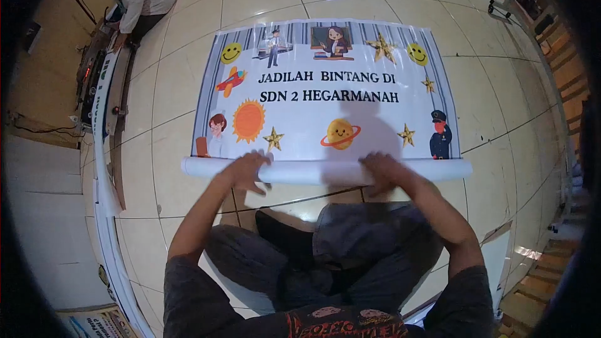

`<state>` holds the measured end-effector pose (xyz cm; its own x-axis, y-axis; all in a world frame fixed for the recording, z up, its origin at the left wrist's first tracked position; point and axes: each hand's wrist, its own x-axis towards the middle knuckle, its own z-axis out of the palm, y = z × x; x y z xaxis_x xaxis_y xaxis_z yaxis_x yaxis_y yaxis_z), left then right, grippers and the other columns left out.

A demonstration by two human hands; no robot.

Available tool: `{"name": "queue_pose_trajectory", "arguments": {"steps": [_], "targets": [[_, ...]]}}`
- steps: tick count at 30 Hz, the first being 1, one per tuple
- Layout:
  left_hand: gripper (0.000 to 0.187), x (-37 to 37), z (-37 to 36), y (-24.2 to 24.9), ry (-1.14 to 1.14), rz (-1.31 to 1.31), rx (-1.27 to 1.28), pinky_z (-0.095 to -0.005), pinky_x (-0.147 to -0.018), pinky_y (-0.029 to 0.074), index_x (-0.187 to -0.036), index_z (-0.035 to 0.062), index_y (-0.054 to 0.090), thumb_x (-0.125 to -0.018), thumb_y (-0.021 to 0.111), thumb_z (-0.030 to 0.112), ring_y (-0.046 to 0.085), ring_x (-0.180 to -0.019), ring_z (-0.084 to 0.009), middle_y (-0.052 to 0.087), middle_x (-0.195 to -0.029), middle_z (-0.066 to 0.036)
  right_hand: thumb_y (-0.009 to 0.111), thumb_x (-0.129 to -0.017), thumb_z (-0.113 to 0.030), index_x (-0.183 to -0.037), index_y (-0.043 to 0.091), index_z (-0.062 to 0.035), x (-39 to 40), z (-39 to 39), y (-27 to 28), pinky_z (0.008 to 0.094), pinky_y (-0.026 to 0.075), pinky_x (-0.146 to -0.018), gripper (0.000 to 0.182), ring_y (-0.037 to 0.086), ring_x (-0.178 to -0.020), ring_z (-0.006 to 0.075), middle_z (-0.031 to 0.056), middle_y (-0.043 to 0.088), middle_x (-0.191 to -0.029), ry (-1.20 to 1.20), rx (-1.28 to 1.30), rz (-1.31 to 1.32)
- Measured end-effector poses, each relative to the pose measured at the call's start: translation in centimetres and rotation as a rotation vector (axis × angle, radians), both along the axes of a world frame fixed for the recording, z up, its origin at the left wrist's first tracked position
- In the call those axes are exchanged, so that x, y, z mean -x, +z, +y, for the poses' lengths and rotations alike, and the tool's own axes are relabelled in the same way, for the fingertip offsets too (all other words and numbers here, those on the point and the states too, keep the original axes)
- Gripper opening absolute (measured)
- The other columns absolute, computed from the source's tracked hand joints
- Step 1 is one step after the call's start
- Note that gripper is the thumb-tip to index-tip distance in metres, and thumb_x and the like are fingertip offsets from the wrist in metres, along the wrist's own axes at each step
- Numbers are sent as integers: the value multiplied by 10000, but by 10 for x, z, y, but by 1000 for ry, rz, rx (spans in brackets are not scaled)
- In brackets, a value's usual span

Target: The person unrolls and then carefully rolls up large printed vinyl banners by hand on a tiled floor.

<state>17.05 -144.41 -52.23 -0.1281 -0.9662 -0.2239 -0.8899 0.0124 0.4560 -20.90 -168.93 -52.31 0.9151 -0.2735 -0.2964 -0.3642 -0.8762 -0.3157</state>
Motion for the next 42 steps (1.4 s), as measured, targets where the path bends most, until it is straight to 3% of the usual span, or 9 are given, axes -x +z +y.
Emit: {"name": "queue_pose_trajectory", "arguments": {"steps": [4,6,12,16,18,27,32,33,42], "targets": [[704,-5,-32,26,36,95,-600,-379,-970,430,-1224,32,510,-630,794,282,522,-1129,-346,568,-1132,-192,758,-666,-377,-1344,412,-85,-18,-34,-22,455,443,-911,815,534,-1082,361,169,538,-1190,270,-302,422],[694,-18,-54,38,-10,103,-115,-381,-945,451,-1248,39,502,-646,770,257,551,-1104,-324,589,-1097,-193,704,-744,-288,-1359,402,-91,-34,-51,17,454,447,-907,713,547,-1084,349,171,573,-1148,25,-50,56],[660,-48,-94,41,127,163,-465,-404,-1007,401,-1163,45,575,-635,794,374,499,-1167,-349,531,-1259,-164,807,-625,-396,-1364,386,-49,-65,-86,-16,450,447,-920,918,506,-1141,373,201,519,-1223,67,-530,409],[595,-65,-97,7,-150,-35,3,-401,-998,420,-1229,40,523,-735,730,299,527,-1159,-328,552,-1233,-188,806,-621,-295,-1317,435,-26,-76,-77,-12,449,432,-954,834,520,-1140,337,195,566,-1173,86,-18,176],[679,-88,-115,-4,137,67,-177,-414,-1006,410,-1267,36,493,-715,745,341,514,-1175,-337,540,-1256,-191,825,-578,-324,-1321,429,-45,-86,-124,-71,466,434,-947,887,513,-1109,375,192,530,-1193,55,-369,171],[835,-83,-142,-4,60,-379,-82,-452,-909,453,-1308,98,450,-579,795,311,552,-1077,-343,534,-1238,-163,691,-660,-181,-1261,453,-69,-108,-73,-36,446,458,-841,656,533,-999,315,141,530,-1084,-79,292,-60],[790,-85,-134,5,-256,-141,-391,-417,-881,481,-1256,86,525,-568,808,352,576,-1025,-317,568,-1169,-157,757,-646,-284,-1232,484,-19,-103,-109,-21,460,428,-928,698,514,-1091,358,188,529,-1154,14,-171,207],[782,-93,-142,17,-29,47,-391,-414,-914,465,-1235,77,540,-558,823,349,569,-1044,-319,569,-1169,-157,763,-643,-309,-1229,494,-24,-111,-121,-7,457,425,-938,704,507,-1113,354,188,529,-1166,108,-424,225],[687,-122,-177,3,148,-92,-67,-445,-948,422,-1219,83,536,-639,782,356,524,-1109,-346,569,-1171,-167,790,-616,-350,-1263,484,-59,-169,-191,-28,452,400,-982,772,489,-1148,358,185,532,-1182,25,-292,-79]]}}
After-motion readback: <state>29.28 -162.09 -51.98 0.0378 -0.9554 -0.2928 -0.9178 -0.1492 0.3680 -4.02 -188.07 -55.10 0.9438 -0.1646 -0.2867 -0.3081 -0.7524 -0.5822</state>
